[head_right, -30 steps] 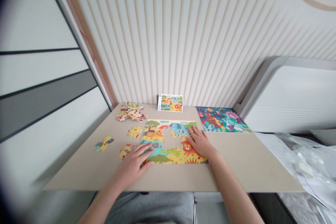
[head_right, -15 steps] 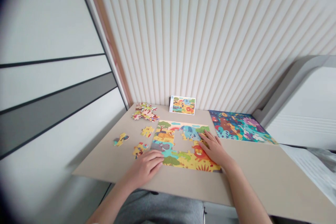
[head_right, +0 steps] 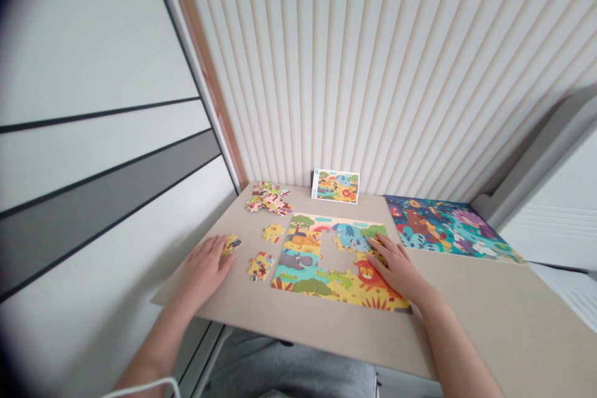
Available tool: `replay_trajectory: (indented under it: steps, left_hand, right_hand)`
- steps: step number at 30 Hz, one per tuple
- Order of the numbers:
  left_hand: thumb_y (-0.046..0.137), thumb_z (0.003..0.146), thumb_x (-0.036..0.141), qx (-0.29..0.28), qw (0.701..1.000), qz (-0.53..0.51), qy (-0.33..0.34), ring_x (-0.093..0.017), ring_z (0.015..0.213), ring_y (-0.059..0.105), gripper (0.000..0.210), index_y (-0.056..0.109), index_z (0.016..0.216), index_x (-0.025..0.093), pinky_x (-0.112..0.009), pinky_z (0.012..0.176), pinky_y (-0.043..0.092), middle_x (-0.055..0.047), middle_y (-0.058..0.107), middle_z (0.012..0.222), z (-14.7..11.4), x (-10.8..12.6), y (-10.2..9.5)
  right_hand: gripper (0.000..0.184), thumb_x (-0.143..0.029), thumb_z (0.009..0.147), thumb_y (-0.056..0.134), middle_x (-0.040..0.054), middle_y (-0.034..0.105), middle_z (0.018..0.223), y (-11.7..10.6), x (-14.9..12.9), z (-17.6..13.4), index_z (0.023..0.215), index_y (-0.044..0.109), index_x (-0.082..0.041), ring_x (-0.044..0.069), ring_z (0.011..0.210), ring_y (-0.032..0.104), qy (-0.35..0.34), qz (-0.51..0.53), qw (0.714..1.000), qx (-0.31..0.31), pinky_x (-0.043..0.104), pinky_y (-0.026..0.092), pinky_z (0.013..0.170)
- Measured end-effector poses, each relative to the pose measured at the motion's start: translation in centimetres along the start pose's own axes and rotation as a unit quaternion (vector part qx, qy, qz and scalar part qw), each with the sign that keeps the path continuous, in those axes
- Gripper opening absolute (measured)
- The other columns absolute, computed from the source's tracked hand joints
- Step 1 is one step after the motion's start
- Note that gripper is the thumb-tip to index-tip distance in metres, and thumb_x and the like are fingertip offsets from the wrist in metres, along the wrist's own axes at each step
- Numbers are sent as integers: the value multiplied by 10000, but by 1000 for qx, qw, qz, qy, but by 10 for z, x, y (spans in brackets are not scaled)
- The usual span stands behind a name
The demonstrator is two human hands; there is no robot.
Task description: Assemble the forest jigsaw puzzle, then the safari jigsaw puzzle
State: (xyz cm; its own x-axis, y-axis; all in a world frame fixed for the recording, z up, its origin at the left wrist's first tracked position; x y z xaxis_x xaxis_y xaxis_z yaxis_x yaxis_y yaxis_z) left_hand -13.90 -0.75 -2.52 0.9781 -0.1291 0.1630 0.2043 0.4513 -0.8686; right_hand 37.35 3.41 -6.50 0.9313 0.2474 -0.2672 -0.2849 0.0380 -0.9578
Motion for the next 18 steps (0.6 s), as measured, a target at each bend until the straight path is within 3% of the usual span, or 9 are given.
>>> replay_trajectory:
  steps: [2, 5, 13, 18]
  left_hand:
    - [559, 928, 432, -26, 999, -15, -26, -344, 1239, 581, 505, 563, 1352, 156, -498, 1053, 455, -178, 636, 1309, 2, -26, 7]
    - [554, 928, 446, -55, 996, -66, -34, -312, 1137, 646, 488, 589, 1327, 167, -456, 1019, 485, -150, 684, 1245, 2, -40, 15]
    - [587, 893, 415, -21, 973, -220, -66, -259, 1001, 674, 486, 592, 1326, 194, -426, 931, 558, -113, 631, 1192, 0, -37, 17]
    - [622, 891, 492, 2, 918, -376, -125, -233, 973, 684, 443, 651, 1215, 191, -387, 897, 572, -88, 641, 1130, -2, -17, 6]
  right_hand:
    - [616, -616, 989, 339, 83, 402, 1595, 0, 0, 0, 1508, 475, -313, 315, 1482, 347, 2, -2, 1000, 4, 562, 259, 1216]
    - [621, -616, 991, 336, 87, 393, 1601, -2, -2, 0, 1515, 465, -307, 315, 1485, 340, 4, 1, 1000, 1, 563, 248, 1219]
    - [630, -623, 1002, 316, 95, 360, 1617, -4, -8, -3, 1519, 449, -290, 291, 1508, 294, 5, 7, 1000, -13, 551, 229, 1226]
    - [633, -624, 1003, 311, 101, 353, 1620, -6, -9, -2, 1519, 447, -286, 291, 1507, 297, 4, 10, 1000, -15, 559, 220, 1226]
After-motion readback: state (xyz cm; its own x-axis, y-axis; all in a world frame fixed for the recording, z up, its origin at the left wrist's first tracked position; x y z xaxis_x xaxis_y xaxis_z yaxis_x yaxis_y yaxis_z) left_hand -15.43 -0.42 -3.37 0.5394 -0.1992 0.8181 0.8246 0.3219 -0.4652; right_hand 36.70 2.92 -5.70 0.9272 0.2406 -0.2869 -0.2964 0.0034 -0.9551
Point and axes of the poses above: each hand's wrist, its own z-axis towards the middle knuckle, its own y-axis out of the palm, x = y × z, the point moved 6 cm from there along z, towards the middle knuckle
